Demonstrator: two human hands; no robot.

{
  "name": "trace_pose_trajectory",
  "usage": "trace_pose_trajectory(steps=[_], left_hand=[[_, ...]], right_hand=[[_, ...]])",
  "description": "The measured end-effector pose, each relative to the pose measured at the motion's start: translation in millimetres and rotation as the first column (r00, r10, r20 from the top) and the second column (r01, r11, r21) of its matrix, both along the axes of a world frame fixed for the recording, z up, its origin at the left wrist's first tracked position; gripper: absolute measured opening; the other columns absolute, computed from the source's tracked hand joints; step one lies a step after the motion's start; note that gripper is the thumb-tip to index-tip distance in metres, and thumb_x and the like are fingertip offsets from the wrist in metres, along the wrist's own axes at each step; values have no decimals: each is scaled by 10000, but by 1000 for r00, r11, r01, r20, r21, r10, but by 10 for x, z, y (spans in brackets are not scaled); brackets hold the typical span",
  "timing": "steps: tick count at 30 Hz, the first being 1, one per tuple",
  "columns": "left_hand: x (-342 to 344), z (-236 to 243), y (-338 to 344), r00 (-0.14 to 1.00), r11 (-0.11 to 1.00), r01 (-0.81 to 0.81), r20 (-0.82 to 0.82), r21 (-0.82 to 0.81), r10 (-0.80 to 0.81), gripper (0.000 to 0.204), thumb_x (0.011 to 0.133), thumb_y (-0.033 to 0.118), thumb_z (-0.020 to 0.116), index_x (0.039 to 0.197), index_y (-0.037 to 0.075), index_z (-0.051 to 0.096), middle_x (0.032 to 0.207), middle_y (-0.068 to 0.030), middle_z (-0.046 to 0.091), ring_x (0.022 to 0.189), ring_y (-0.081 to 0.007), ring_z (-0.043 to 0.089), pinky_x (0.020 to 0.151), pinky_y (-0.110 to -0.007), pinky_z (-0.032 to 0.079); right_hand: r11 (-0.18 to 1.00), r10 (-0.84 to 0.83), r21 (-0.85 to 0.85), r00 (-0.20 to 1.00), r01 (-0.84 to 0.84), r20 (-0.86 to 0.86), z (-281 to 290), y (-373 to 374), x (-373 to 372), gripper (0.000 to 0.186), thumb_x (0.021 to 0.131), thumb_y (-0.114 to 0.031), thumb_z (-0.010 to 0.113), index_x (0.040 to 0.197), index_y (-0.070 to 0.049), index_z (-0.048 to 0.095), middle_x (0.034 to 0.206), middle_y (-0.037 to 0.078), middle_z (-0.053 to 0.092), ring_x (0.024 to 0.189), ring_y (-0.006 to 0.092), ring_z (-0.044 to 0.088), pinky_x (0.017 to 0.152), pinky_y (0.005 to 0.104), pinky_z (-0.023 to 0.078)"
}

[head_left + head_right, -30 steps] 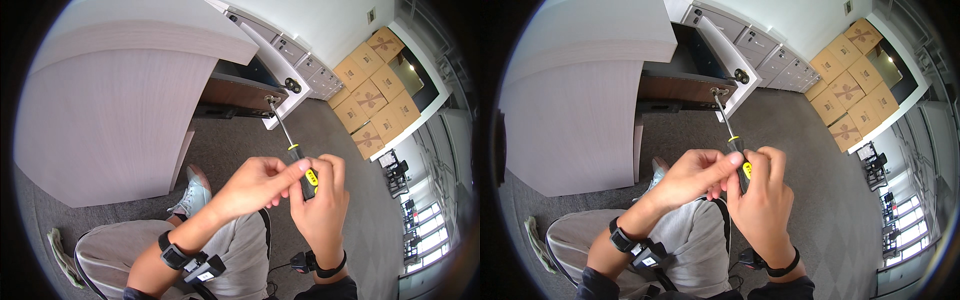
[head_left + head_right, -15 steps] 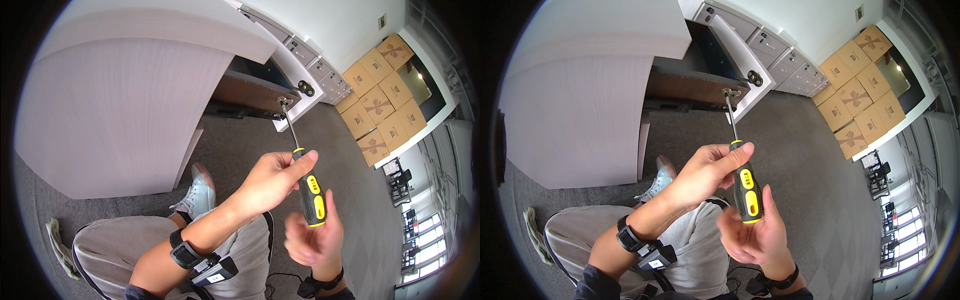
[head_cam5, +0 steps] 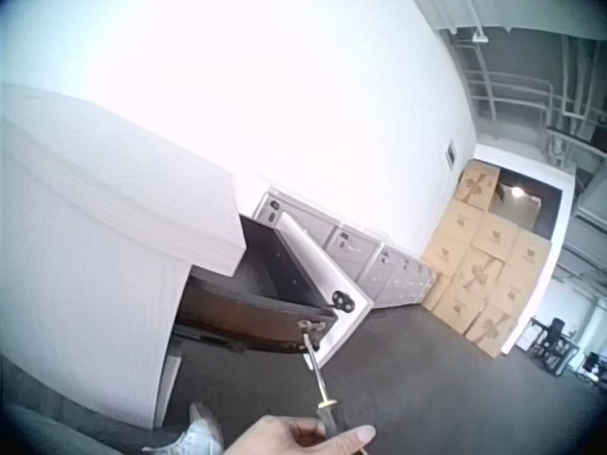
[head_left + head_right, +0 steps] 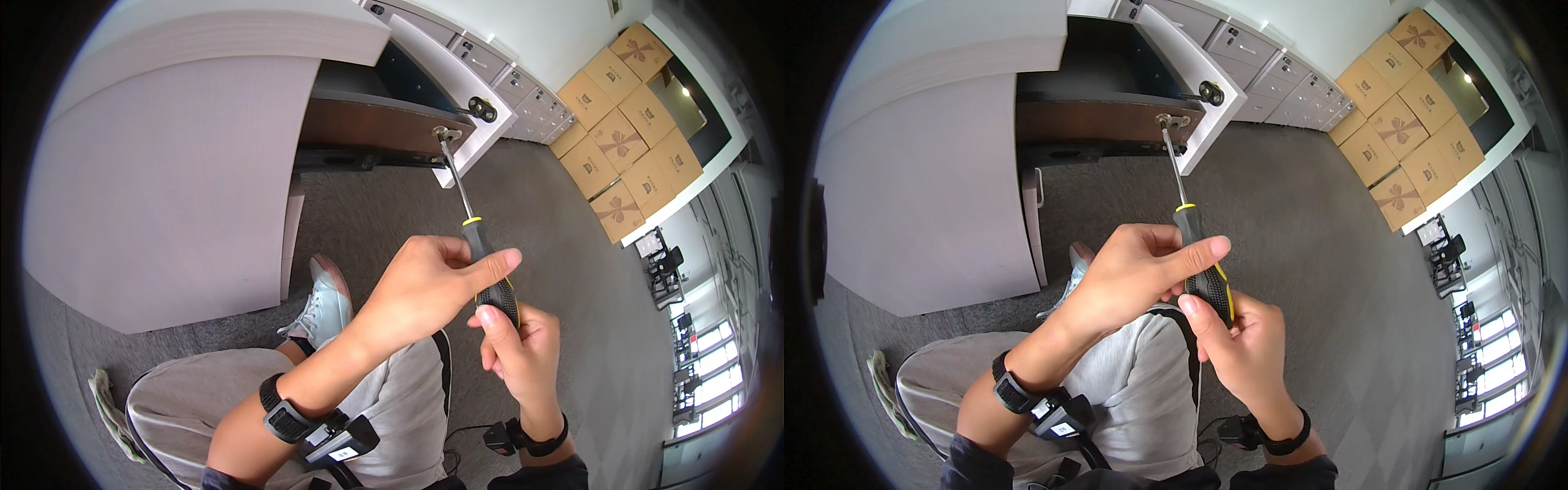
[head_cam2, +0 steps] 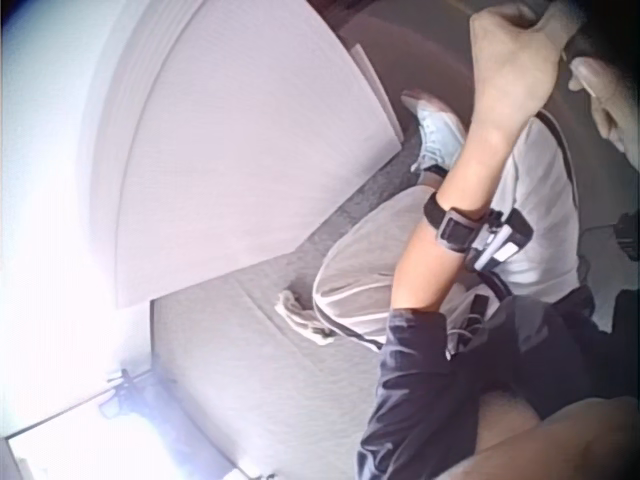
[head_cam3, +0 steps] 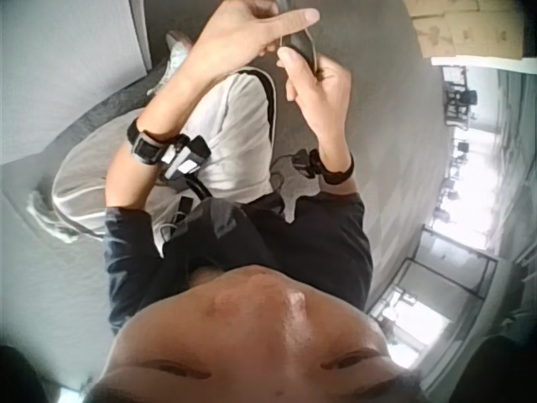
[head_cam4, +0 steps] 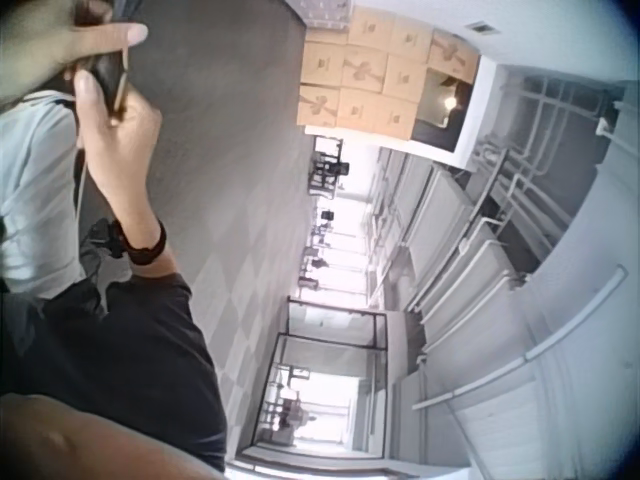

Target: The recorder uses a screwdriver and keys to disassemble and inspect the lock mechanism on a desk drawer while sitting on the floor.

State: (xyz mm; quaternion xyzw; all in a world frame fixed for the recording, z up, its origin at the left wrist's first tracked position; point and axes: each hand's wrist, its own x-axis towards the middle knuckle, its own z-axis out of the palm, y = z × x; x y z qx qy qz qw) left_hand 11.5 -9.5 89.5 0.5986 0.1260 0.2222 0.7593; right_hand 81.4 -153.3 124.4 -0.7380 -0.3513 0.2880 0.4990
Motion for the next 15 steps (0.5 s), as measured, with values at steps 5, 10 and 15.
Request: trace_pose_trajectory(steps=[5,10,15], left_hand=[[98,44,-79,971,951,136,230,-278,-72,398,858,390,638,839,-8,636,747,-41,603,676,-80,522,639,-219,415],[105,-5,-101,939,927,194,334,-322,-80,383,917,335,556,984,-38,605,870,-82,633,803,-128,599,792,-254,468],[-35,-21,-56,923,875,275,364,-398,-124,440,935,347,507,1086,-63,557,954,-142,630,865,-170,614,839,-284,483]], right_hand=[[956,34,287,997,-54,75,-182,-138,103,581,935,-491,378,930,43,607,706,100,613,501,112,555,377,201,362],[739,668,667,229,-94,-708,-314,-90,131,702,957,-546,170,1083,82,457,735,195,602,452,147,505,332,225,377],[909,375,417,479,-22,-793,-220,-86,-27,457,941,-403,441,877,40,535,599,144,583,394,96,414,341,214,316]])
